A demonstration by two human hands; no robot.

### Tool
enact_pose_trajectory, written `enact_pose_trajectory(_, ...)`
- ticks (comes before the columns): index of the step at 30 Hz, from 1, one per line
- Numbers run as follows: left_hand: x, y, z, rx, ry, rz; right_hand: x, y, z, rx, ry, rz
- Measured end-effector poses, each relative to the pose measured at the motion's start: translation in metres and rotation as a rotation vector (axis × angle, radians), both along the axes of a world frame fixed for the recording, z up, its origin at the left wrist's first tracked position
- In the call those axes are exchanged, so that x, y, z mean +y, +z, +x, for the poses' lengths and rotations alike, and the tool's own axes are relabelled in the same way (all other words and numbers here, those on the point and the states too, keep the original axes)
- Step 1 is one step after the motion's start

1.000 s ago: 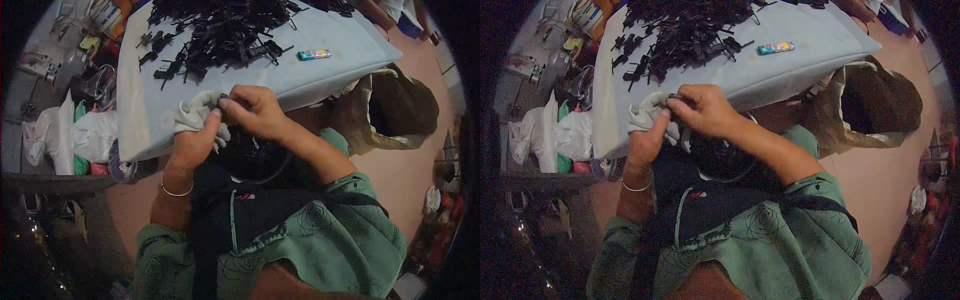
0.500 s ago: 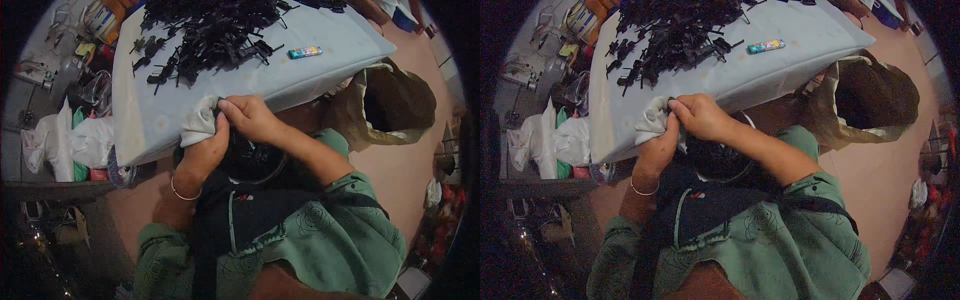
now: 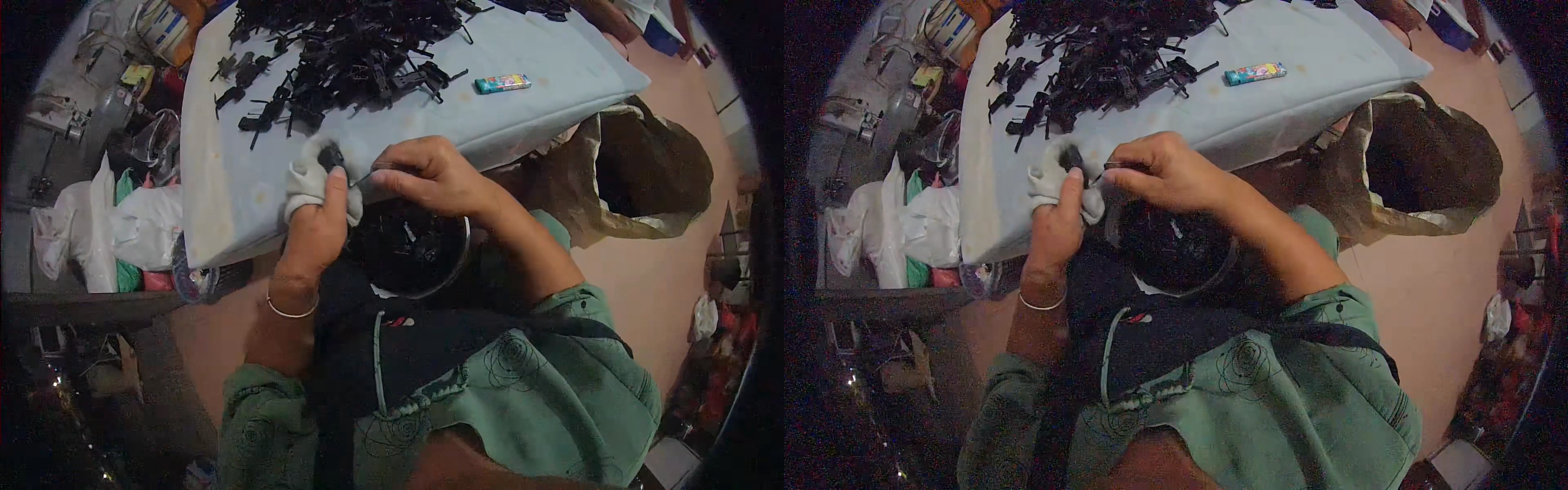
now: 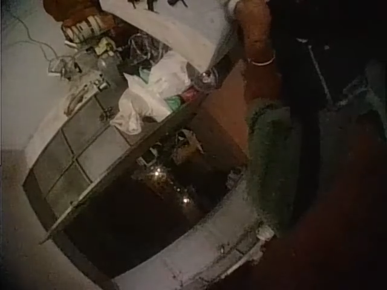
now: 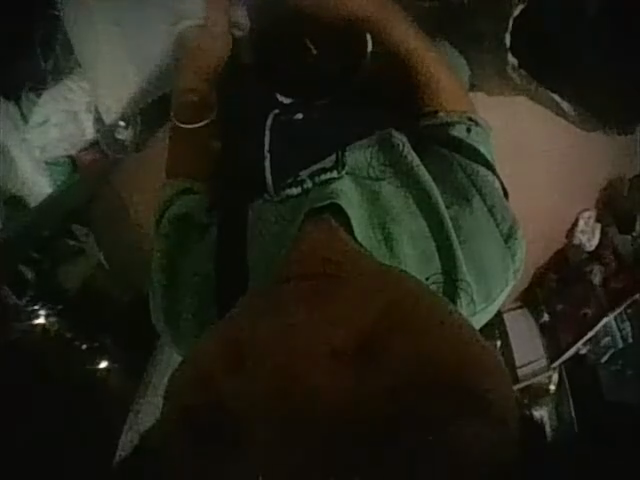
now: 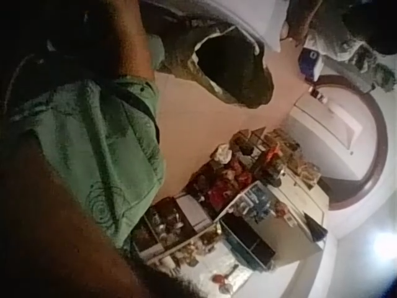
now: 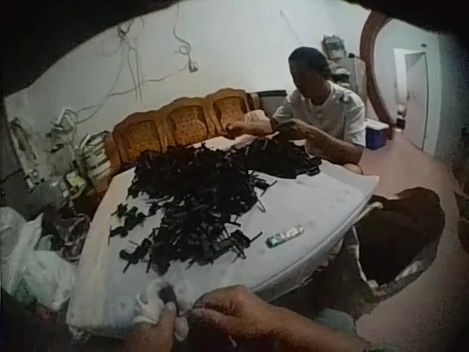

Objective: Sorting small black components from a pile on a workbench into a container.

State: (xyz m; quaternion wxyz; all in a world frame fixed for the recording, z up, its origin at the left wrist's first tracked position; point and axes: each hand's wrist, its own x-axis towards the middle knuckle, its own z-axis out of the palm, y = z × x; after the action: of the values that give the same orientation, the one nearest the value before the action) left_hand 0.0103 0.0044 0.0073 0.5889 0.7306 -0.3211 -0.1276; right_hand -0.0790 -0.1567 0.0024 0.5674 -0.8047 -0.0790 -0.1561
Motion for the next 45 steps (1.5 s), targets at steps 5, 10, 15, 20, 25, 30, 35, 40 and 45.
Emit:
enact_pose_trajectory(5,-0.007,0.021,-0.017,0.163,-0.219,-0.014,0.008,-0.008,0.004,0.037,-0.045,0.17)
enact_pose_trajectory(10,-0.009,0.02,-0.016,0.209,-0.218,0.017,0.008,-0.003,0.003,0.098,-0.071,0.148)
enact_pose_trajectory(15,-0.011,0.001,-0.011,-0.148,-0.164,0.098,0.014,-0.007,0.005,-0.003,-0.126,-0.126)
enact_pose_trajectory(20,-0.009,-0.012,-0.013,-0.378,-0.097,0.093,0.028,-0.017,0.009,-0.105,-0.178,-0.026)
enact_pose_trajectory(25,-0.008,0.007,-0.014,-0.384,-0.158,0.17,0.017,-0.01,0.007,0.021,-0.053,0.182)
enact_pose_trajectory(30,0.004,0.006,-0.004,-0.377,-0.408,0.371,-0.048,-0.001,0.01,0.07,-0.861,-0.589)
enact_pose_trajectory(35,0.004,0.003,-0.005,-0.549,-0.412,0.358,-0.065,-0.008,0.02,0.26,-0.884,-0.871)
enact_pose_trajectory(40,-0.001,-0.005,-0.004,-0.15,-0.295,0.3,-0.042,-0.01,0.015,0.148,-0.7,-0.83)
enact_pose_trajectory(45,-0.006,-0.003,-0.01,0.074,-0.274,0.198,-0.048,-0.008,0.003,0.131,-0.71,-0.803)
